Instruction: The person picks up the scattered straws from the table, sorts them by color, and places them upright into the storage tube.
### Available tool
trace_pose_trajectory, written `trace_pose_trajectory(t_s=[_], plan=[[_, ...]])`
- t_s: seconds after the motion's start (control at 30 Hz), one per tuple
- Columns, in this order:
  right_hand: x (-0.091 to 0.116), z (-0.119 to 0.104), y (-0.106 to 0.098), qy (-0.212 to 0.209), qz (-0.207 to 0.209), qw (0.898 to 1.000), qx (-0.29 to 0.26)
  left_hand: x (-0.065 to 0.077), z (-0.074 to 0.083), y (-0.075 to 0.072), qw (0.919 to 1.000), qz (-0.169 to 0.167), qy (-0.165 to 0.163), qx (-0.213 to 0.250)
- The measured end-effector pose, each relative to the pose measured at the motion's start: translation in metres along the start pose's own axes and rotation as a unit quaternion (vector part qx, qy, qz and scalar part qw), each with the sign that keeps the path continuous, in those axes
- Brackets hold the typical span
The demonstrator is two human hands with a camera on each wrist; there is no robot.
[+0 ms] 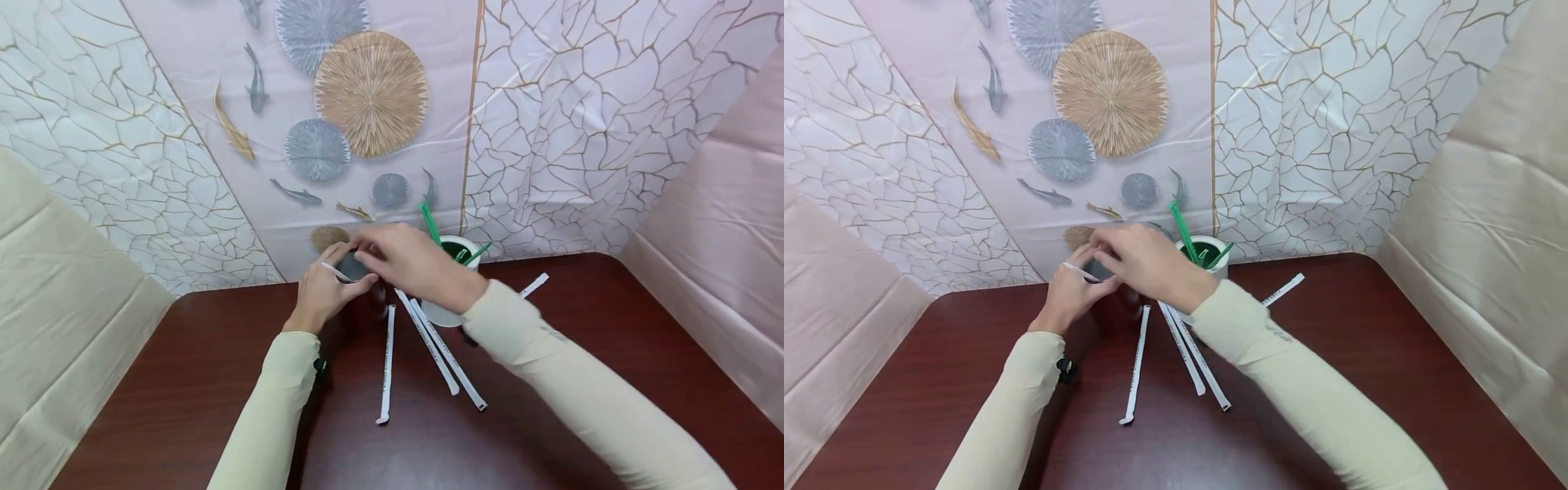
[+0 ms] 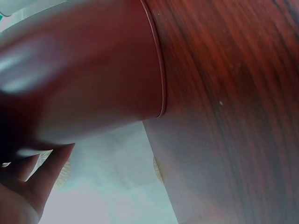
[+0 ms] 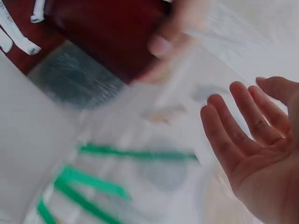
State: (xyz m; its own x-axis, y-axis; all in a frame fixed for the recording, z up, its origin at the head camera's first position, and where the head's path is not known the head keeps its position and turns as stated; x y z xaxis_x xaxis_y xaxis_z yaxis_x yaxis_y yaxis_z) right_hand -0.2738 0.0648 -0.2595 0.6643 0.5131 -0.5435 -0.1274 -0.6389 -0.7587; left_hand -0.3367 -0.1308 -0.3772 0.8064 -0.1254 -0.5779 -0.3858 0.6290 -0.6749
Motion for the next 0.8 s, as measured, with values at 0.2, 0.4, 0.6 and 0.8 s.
trace_pose_trajectory(t_s=[0.2, 0.4, 0.6, 0.8], plan=[[0.046, 0.013, -0.077, 0.107, 0.104, 0.984, -0.093, -0.001, 0.004, -0.002, 0.9999, 0.004, 0.012, 0.003], [0.112, 0.069, -0.113, 0.326, 0.134, 0.917, -0.184, 0.002, 0.002, 0.001, 1.0, 0.006, 0.004, 0.004], [0.167, 0.134, -0.076, 0.476, 0.076, 0.811, -0.331, 0.005, -0.002, 0.001, 1.0, 0.002, -0.003, 0.008], [0.194, 0.168, -0.037, 0.548, 0.036, 0.777, -0.309, 0.002, 0.004, 0.003, 0.9999, 0.005, -0.002, 0.013]])
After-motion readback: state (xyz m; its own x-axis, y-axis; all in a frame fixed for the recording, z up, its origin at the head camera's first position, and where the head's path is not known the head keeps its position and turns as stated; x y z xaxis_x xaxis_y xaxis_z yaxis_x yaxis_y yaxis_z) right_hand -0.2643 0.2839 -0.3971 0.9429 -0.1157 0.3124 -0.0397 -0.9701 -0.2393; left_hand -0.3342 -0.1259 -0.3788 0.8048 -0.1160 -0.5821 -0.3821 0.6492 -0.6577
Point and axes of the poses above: each hand's wrist, its own x-axis away from the middle knuckle, its own y-axis out of the palm, z = x × y, the point moved 2 cm from there along -x, towards the middle knuckle, and after that the axes turned 7 degrees about z, right-handed, at the moved point
